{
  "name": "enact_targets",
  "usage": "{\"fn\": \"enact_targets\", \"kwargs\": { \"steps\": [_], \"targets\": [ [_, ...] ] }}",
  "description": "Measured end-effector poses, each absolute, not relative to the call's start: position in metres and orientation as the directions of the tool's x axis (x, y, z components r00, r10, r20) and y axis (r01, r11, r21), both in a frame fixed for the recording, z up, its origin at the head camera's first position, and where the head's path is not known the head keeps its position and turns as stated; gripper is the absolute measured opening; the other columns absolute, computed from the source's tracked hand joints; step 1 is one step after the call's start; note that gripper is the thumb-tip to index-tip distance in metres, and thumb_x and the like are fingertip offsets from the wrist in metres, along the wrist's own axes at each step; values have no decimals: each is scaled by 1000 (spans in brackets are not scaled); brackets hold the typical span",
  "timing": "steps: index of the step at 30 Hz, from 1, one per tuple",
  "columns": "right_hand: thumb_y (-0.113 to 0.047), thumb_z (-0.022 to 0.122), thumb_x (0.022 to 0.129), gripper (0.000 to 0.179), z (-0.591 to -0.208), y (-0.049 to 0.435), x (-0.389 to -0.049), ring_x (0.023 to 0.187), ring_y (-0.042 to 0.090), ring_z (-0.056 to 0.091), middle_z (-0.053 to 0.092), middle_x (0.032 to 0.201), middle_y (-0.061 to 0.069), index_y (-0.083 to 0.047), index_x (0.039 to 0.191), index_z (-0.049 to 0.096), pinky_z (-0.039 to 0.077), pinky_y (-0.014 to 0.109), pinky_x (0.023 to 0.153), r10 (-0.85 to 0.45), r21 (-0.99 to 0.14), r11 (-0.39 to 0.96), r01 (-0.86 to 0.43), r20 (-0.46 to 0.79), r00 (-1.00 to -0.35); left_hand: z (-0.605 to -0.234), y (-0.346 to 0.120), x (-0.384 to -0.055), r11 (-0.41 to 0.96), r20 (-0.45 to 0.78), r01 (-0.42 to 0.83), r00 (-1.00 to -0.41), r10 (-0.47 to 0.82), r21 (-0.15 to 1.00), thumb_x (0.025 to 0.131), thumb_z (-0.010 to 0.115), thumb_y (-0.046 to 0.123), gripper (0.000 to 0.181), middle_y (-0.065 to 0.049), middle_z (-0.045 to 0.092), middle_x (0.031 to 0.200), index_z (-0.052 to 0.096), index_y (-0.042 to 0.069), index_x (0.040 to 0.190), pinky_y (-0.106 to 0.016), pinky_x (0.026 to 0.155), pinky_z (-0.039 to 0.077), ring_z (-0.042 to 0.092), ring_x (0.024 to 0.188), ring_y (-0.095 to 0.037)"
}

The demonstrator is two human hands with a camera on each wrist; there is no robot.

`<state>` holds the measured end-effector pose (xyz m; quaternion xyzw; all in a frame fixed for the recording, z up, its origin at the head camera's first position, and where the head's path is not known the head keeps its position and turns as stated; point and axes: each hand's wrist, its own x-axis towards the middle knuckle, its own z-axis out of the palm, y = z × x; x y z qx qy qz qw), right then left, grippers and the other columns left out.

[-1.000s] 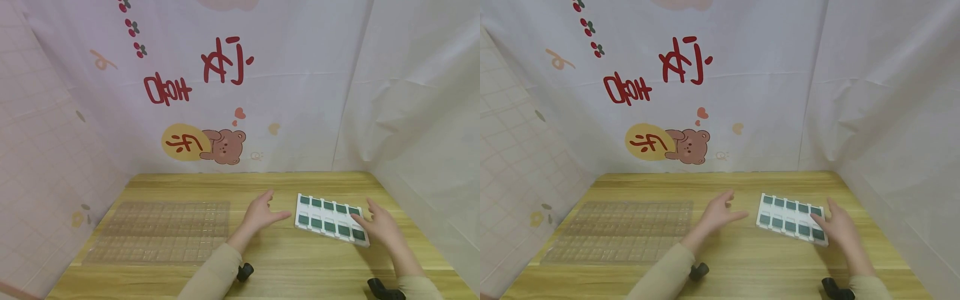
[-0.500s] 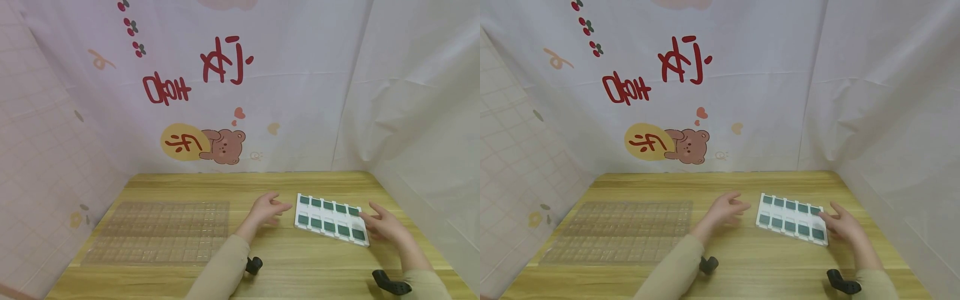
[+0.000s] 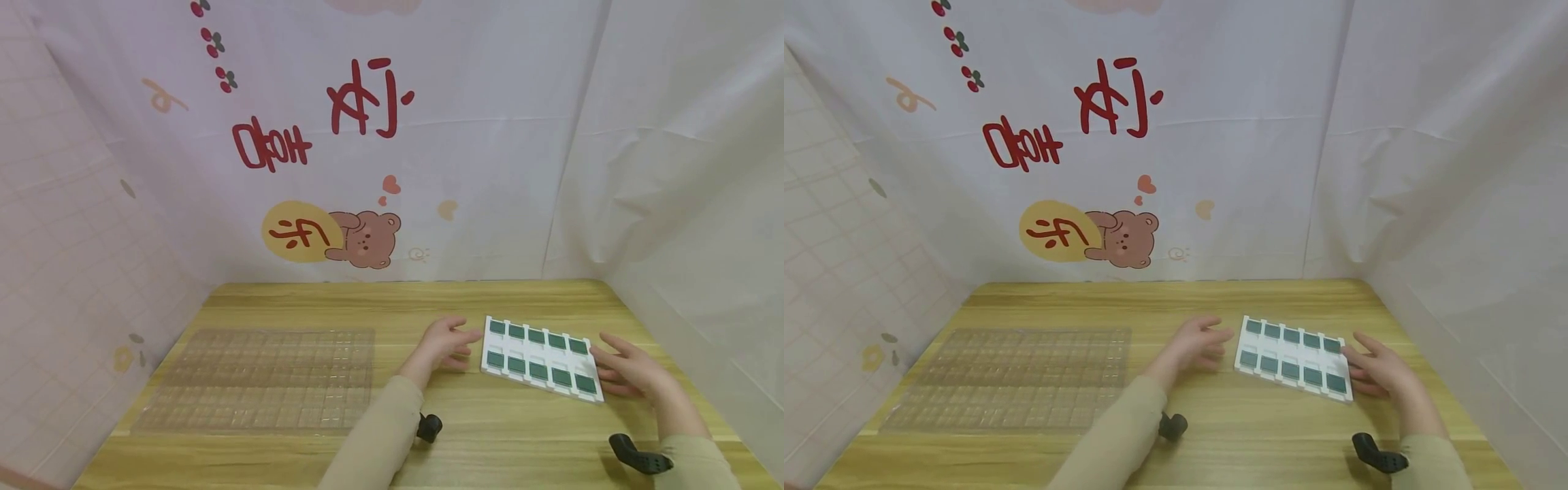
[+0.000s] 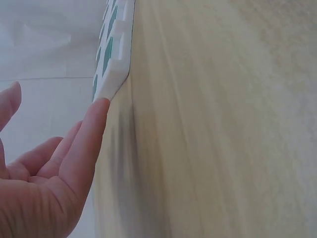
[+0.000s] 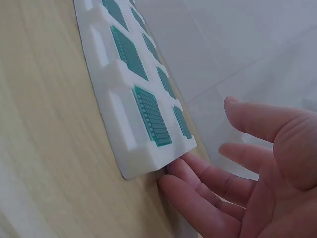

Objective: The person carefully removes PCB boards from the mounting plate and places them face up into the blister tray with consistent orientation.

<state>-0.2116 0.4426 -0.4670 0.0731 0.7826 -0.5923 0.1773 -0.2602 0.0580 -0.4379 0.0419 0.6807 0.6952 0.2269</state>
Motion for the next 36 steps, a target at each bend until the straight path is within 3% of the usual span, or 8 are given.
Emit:
{"fn": "enact_targets", "kwargs": {
  "steps": [5, 7, 9, 14, 23, 28, 32, 36],
  "targets": [
    [-33, 51, 103, 90, -464, 439, -209, 93, 13, 68, 38, 131, 39, -1, 148, -19, 57, 38, 81, -126, -905, 311, 291, -342, -931, -442, 63, -262, 15, -252, -265, -896, 367, 964, 86, 77, 21, 69, -20, 57, 131, 46, -1, 143, -52, 77, 57, 63, 108, -42],
    [-34, 52, 103, 90, -462, 437, -208, 93, 12, 68, 42, 130, 32, -2, 150, -18, 57, 37, 81, -103, -897, 311, 314, -360, -927, -444, 65, -263, 11, -251, -265, -897, 365, 964, 86, 77, 21, 68, -19, 59, 128, 47, -2, 143, -52, 76, 57, 63, 107, -42],
    [-33, 52, 103, 90, -463, 437, -209, 94, 12, 68, 43, 129, 29, -2, 150, -17, 57, 38, 82, -94, -893, 309, 326, -370, -924, -445, 67, -263, 16, -248, -260, -897, 365, 965, 86, 77, 21, 67, -18, 63, 125, 47, -2, 142, -52, 75, 57, 65, 105, -40],
    [-34, 57, 101, 93, -468, 440, -212, 91, 14, 68, 35, 133, 34, -3, 151, -16, 57, 38, 81, -85, -901, 276, 335, -370, -925, -447, 73, -264, 19, -247, -258, -899, 362, 966, 87, 77, 21, 66, -17, 65, 122, 48, -2, 141, -51, 75, 57, 66, 103, -39],
    [-35, 59, 100, 95, -477, 443, -214, 89, 14, 68, 39, 128, 26, -5, 152, -14, 57, 39, 80, -64, -907, 243, 342, -367, -928, -449, 83, -266, 15, -240, -252, -902, 359, 968, 89, 75, 19, 60, -18, 62, 125, 51, -3, 139, -52, 74, 57, 65, 104, -38],
    [-35, 57, 101, 92, -468, 434, -208, 88, 14, 68, 37, 128, 34, -3, 151, -13, 58, 37, 78, -52, -904, 271, 330, -356, -933, -450, 85, -266, 31, -247, -253, -898, 364, 967, 90, 73, 20, 58, -15, 63, 123, 51, -3, 138, -53, 73, 57, 66, 102, -35],
    [-34, 52, 103, 86, -460, 421, -204, 87, 12, 67, 24, 136, 44, -1, 153, -10, 58, 35, 78, -22, -893, 314, 322, -346, -938, -450, 85, -266, 58, -259, -255, -897, 359, 965, 90, 73, 19, 57, -15, 63, 121, 51, -2, 139, -51, 71, 58, 67, 99, -35],
    [-32, 48, 105, 80, -452, 410, -203, 89, 11, 64, 22, 140, 44, 2, 153, -5, 57, 35, 78, 1, -874, 363, 322, -346, -938, -450, 83, -264, 94, -273, -257, -898, 345, 962, 90, 73, 15, 58, -15, 63, 118, 50, -1, 140, -49, 68, 58, 68, 92, -34]
  ]
}}
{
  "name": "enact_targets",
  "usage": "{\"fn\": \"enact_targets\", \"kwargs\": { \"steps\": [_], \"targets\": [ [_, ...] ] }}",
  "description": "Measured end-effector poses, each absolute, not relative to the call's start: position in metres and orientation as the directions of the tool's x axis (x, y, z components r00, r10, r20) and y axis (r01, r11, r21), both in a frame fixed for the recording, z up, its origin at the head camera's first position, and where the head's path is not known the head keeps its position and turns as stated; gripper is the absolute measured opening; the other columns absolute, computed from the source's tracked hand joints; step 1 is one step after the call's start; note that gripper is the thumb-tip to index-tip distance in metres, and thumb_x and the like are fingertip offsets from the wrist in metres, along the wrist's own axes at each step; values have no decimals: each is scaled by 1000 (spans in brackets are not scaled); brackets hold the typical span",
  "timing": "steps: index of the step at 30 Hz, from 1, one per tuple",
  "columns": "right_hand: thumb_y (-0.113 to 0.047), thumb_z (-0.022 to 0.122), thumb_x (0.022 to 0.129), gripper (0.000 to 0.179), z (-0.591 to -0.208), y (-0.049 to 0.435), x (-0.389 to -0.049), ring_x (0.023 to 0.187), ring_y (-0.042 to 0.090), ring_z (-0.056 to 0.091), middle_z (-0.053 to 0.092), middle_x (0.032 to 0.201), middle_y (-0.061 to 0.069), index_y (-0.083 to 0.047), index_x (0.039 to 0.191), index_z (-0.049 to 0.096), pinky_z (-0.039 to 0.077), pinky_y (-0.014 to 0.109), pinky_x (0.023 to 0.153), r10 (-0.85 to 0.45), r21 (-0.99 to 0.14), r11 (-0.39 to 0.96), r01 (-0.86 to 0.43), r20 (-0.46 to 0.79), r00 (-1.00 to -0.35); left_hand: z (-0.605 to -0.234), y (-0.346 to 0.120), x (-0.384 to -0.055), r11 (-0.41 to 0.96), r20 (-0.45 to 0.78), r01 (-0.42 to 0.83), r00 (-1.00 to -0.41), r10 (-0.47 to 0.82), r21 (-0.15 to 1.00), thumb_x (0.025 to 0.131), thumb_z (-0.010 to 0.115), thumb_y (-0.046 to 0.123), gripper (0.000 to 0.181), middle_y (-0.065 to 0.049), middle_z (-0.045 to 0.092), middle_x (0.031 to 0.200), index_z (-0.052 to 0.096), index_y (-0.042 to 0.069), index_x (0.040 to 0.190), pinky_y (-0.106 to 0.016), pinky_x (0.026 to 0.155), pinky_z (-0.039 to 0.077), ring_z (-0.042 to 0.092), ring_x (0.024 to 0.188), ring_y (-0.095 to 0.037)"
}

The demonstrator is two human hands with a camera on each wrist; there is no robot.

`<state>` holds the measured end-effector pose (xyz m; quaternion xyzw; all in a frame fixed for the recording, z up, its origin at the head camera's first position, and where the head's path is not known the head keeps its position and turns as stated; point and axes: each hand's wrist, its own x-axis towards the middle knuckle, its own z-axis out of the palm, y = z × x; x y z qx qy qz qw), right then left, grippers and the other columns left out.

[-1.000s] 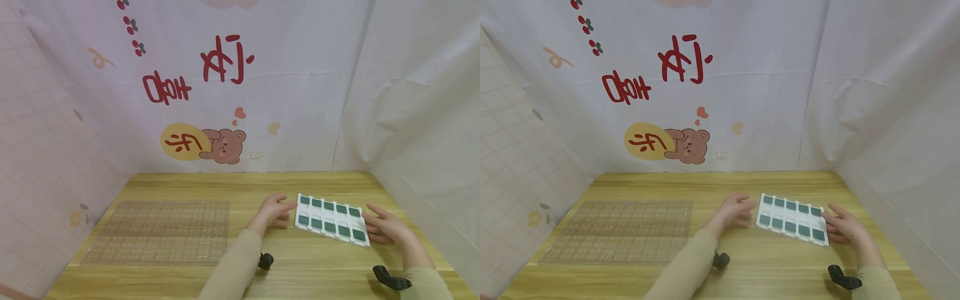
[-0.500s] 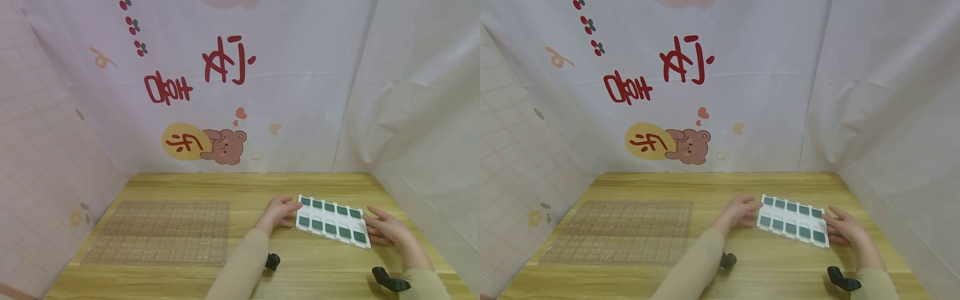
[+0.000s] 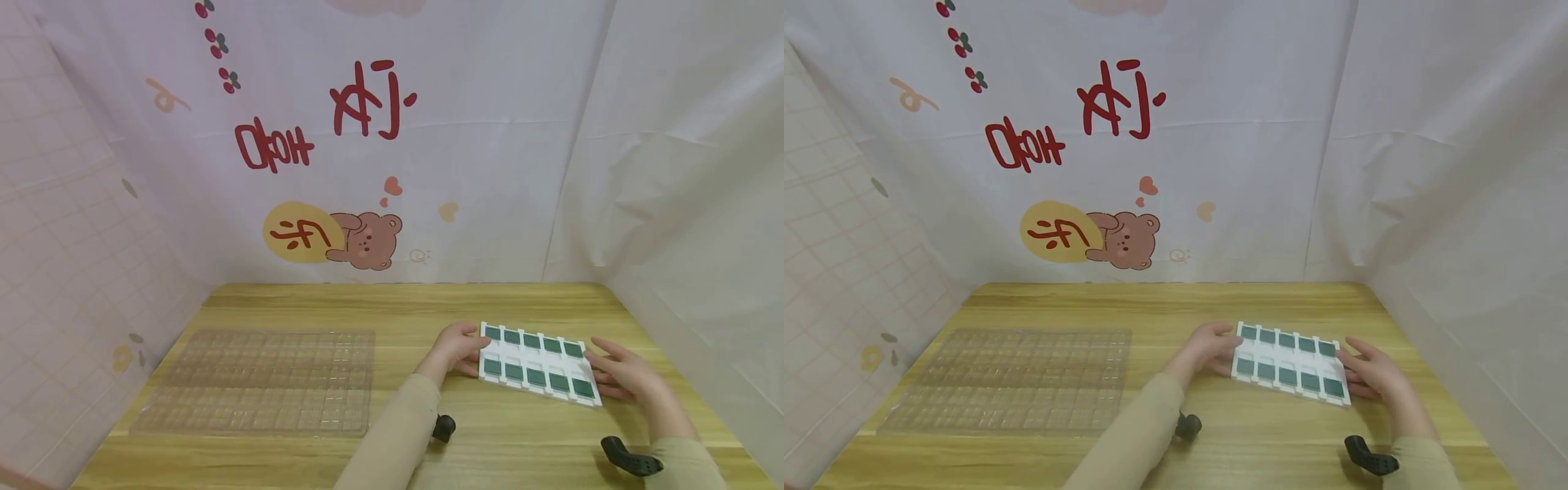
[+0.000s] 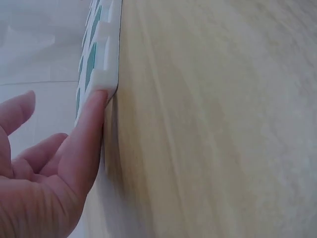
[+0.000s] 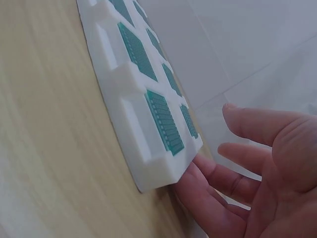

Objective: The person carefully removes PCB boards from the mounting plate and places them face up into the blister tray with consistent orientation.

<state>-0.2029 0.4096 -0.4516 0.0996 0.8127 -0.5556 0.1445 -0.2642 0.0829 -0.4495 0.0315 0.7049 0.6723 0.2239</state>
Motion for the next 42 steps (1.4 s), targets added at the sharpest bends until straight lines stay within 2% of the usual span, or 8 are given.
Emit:
{"fn": "enact_targets", "kwargs": {
  "steps": [10, 15, 17, 23, 26, 33, 42],
  "targets": [
    [-18, 56, 101, 74, -454, 398, -203, 91, 14, 64, 39, 132, 38, 11, 151, 10, 57, 35, 77, -17, -881, 381, 282, -312, -950, -450, 80, -262, 174, -296, -257, -919, 262, 951, 87, 73, 3, 56, -10, 65, 96, 53, 0, 139, -45, 65, 59, 69, 79, -29],
    [-11, 61, 97, 71, -458, 399, -206, 88, 14, 65, 56, 117, 20, 13, 148, 19, 58, 36, 75, -54, -902, 354, 249, -285, -957, -450, 78, -261, 248, -296, -238, -926, 233, 939, 87, 72, -1, 53, -7, 62, 85, 56, 0, 137, -40, 63, 59, 67, 74, -25],
    [-11, 63, 96, 71, -459, 398, -206, 88, 14, 65, 59, 114, 14, 14, 148, 20, 58, 36, 75, -62, -904, 354, 241, -280, -958, -450, 77, -261, 276, -298, -233, -928, 223, 933, 86, 72, -1, 51, -6, 61, 81, 58, 1, 135, -39, 62, 59, 66, 71, -23],
    [-14, 67, 94, 72, -460, 393, -208, 85, 14, 64, 59, 105, 8, 13, 146, 25, 58, 35, 73, -78, -907, 362, 218, -262, -962, -451, 75, -264, 331, -287, -215, -940, 183, 919, 84, 73, -3, 47, -6, 61, 81, 63, 4, 129, -34, 56, 58, 64, 66, -19],
    [-12, 66, 94, 72, -459, 389, -208, 84, 14, 63, 58, 105, 10, 14, 146, 24, 58, 35, 72, -64, -898, 385, 212, -255, -965, -452, 74, -264, 355, -272, -198, -947, 171, 914, 82, 72, -8, 49, -7, 60, 81, 64, 4, 129, -32, 55, 58, 64, 65, -20],
    [-1, 60, 95, 65, -456, 377, -211, 84, 16, 60, 50, 117, 27, 13, 147, 23, 58, 35, 70, 18, -860, 449, 241, -261, -965, -452, 71, -262, 403, -254, -172, -954, 158, 899, 79, 70, -12, 53, -8, 58, 76, 63, 4, 130, -30, 51, 56, 61, 61, -18],
    [0, 61, 94, 63, -458, 369, -214, 84, 15, 59, 50, 115, 24, 13, 146, 27, 57, 34, 69, 13, -856, 463, 232, -254, -967, -453, 61, -260, 432, -241, -153, -958, 156, 889, 79, 71, -12, 55, -9, 57, 78, 61, 3, 131, -29, 50, 56, 61, 60, -18]
  ]
}}
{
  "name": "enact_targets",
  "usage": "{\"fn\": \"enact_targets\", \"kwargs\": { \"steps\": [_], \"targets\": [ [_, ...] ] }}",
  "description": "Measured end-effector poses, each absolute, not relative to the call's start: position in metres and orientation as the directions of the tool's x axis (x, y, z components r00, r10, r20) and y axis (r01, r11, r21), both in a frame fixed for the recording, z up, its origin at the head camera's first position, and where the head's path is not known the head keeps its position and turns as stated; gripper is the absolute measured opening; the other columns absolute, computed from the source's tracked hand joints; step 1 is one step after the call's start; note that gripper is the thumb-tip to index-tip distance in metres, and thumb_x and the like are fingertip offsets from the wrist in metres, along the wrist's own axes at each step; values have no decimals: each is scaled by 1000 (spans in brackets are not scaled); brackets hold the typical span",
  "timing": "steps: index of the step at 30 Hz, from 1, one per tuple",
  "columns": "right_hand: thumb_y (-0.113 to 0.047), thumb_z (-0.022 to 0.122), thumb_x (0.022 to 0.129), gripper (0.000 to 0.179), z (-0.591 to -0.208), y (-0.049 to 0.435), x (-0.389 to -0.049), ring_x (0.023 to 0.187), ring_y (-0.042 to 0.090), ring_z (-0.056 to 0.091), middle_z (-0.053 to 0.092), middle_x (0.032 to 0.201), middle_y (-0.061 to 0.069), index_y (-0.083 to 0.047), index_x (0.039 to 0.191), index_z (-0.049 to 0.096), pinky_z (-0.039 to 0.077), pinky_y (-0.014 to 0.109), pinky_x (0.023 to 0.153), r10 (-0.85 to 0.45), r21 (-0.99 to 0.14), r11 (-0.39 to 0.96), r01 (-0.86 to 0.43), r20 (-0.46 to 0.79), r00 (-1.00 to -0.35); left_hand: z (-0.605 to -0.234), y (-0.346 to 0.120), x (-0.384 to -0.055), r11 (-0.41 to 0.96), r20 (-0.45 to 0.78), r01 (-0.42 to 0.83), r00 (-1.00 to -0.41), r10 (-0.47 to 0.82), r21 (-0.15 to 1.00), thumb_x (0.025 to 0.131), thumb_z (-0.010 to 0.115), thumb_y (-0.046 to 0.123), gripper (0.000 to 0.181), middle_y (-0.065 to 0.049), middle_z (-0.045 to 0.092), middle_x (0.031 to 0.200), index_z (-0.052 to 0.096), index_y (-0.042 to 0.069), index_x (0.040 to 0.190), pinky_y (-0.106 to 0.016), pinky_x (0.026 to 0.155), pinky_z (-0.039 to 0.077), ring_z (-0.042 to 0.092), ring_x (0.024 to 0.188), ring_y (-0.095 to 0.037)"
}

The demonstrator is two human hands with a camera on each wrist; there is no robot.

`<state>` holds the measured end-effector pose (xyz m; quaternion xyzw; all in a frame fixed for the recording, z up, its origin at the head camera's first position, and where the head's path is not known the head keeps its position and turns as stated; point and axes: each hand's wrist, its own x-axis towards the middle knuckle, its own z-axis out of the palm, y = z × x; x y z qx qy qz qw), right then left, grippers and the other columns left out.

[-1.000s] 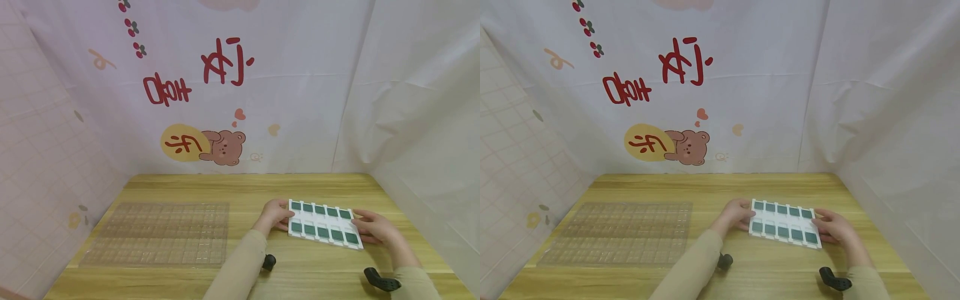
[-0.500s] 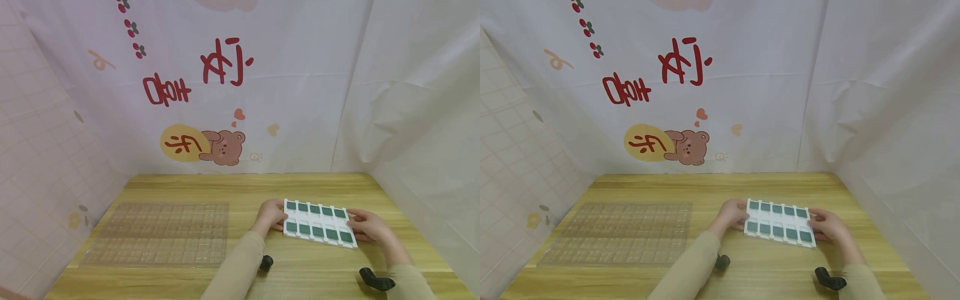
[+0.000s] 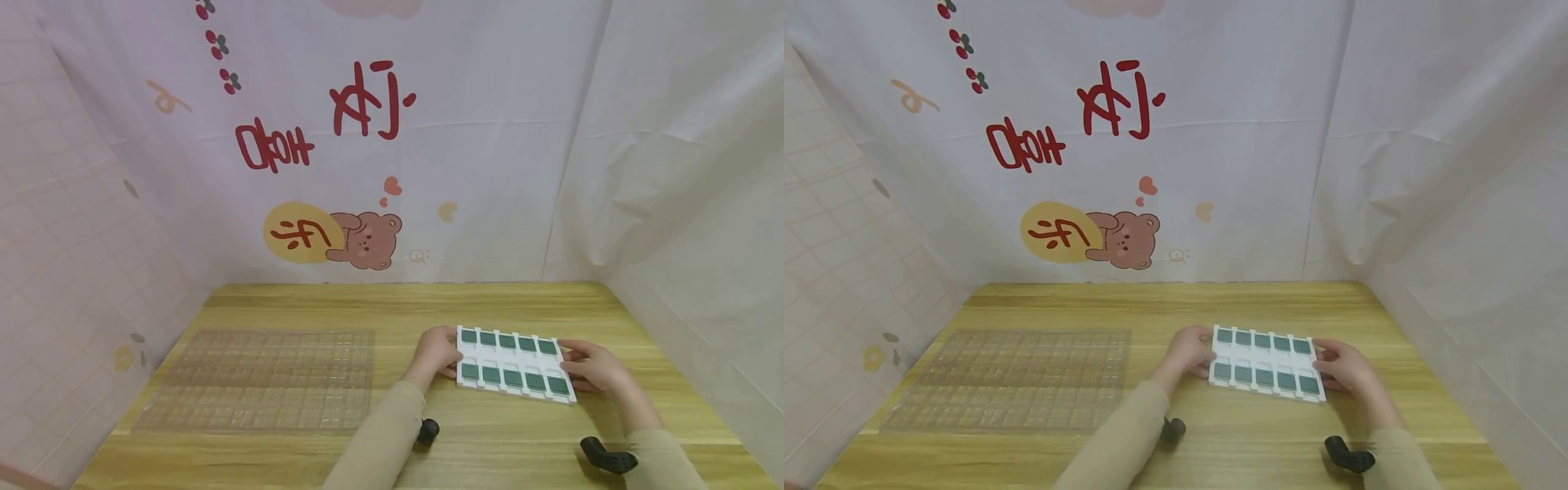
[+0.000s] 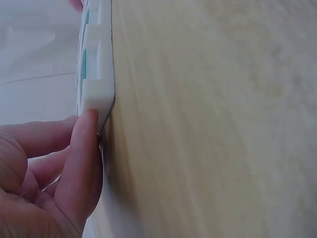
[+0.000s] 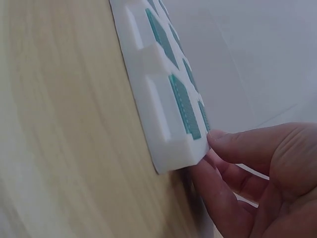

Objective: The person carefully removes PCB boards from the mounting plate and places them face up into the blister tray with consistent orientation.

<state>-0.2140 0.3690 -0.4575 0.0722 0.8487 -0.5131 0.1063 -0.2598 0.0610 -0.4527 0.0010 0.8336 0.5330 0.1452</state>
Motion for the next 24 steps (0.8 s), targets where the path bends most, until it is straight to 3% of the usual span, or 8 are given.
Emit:
{"fn": "enact_targets", "kwargs": {
  "steps": [16, 24],
  "targets": [
    [0, 61, 94, 62, -455, 354, -219, 85, 17, 58, 49, 116, 29, 14, 145, 29, 57, 35, 69, -33, -847, 502, 176, -222, -974, -452, 47, -257, 469, -218, -119, -963, 162, 875, 75, 66, -18, 58, -12, 57, 81, 59, -1, 130, -29, 47, 55, 63, 57, -22],
    [0, 62, 93, 60, -457, 342, -221, 84, 18, 58, 52, 113, 25, 14, 143, 33, 57, 34, 67, -52, -846, 512, 150, -205, -977, -447, 34, -254, 517, -200, -83, -964, 174, 852, 75, 63, -19, 56, -14, 57, 82, 58, -5, 129, -29, 47, 55, 64, 57, -24]
  ]
}}
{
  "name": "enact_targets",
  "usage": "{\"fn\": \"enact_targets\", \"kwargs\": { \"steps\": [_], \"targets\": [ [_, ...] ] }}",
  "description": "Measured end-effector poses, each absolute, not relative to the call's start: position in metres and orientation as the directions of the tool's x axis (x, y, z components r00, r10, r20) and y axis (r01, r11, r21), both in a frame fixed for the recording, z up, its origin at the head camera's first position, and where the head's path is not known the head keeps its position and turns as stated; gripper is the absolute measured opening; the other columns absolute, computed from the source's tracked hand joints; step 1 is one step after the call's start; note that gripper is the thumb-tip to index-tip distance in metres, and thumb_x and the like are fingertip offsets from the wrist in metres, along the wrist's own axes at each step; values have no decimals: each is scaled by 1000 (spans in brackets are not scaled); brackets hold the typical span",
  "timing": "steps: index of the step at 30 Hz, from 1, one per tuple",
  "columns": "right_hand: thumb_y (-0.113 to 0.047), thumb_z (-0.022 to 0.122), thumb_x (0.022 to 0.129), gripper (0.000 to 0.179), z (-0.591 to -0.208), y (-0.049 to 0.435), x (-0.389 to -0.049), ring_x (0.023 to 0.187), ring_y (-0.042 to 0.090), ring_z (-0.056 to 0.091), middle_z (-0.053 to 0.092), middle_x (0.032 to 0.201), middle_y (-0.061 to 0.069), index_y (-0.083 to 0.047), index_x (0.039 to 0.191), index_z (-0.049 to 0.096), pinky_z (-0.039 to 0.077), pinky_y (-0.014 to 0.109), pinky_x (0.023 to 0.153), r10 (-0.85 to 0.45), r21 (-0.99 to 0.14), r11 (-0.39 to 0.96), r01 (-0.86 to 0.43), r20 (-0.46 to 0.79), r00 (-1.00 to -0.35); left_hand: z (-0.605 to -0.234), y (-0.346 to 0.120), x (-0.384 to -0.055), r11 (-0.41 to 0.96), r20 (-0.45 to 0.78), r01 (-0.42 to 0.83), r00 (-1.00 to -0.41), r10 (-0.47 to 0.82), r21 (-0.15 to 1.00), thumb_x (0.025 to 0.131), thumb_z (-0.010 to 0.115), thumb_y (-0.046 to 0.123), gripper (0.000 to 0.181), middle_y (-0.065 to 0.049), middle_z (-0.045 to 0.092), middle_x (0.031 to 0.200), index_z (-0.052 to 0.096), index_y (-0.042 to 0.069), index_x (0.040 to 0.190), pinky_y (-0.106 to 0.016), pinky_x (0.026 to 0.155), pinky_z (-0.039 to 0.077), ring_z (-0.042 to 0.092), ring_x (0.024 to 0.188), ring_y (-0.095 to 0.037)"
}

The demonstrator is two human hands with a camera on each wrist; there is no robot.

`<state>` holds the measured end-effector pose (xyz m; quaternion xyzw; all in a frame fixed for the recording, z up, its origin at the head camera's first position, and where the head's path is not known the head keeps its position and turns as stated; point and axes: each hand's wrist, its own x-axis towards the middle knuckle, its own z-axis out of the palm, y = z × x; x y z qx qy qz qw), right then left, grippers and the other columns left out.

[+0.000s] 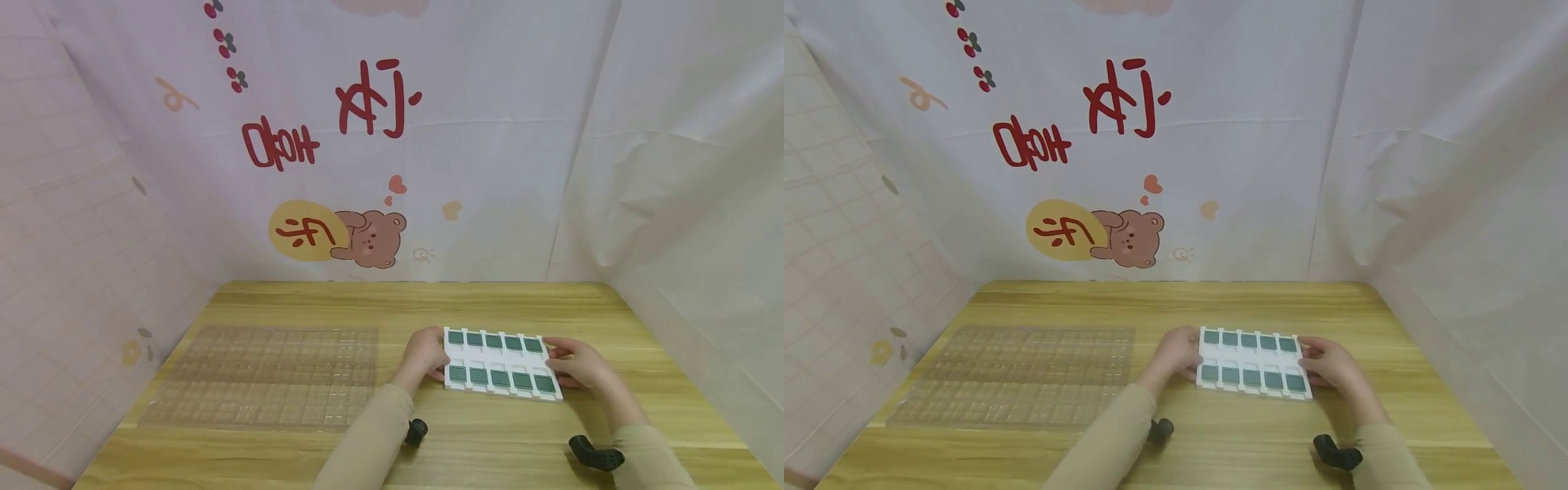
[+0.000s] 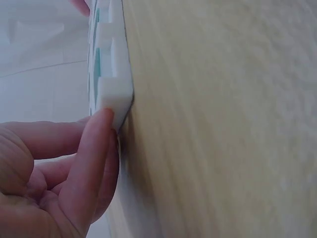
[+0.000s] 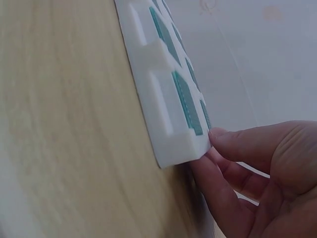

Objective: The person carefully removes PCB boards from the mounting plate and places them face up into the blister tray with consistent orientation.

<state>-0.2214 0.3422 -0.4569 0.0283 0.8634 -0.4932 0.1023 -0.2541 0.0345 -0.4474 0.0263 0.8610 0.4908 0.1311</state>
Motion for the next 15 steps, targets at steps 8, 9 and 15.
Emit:
{"fn": "enact_targets", "kwargs": {
  "steps": [8, 9, 15],
  "targets": [
    [0, 63, 93, 59, -458, 329, -226, 86, 20, 58, 53, 113, 25, 14, 143, 35, 57, 35, 66, -74, -848, 515, 127, -191, -979, -444, 20, -252, 562, -197, -68, -965, 173, 824, 77, 64, -17, 53, -18, 60, 96, 57, -6, 128, -29, 46, 54, 62, 57, -23],
    [0, 63, 93, 59, -458, 328, -227, 87, 21, 58, 52, 113, 25, 14, 143, 35, 57, 35, 67, -76, -847, 516, 126, -192, -978, -444, 18, -252, 569, -198, -66, -965, 173, 819, 77, 64, -17, 52, -19, 60, 97, 57, -6, 128, -29, 46, 54, 62, 56, -22],
    [2, 63, 92, 58, -460, 320, -229, 87, 22, 59, 53, 113, 25, 13, 142, 37, 58, 36, 67, -98, -854, 508, 111, -186, -978, -442, 8, -250, 611, -181, -35, -967, 177, 791, 76, 65, -17, 50, -21, 61, 98, 58, -8, 125, -29, 45, 54, 63, 53, -23]
  ]
}}
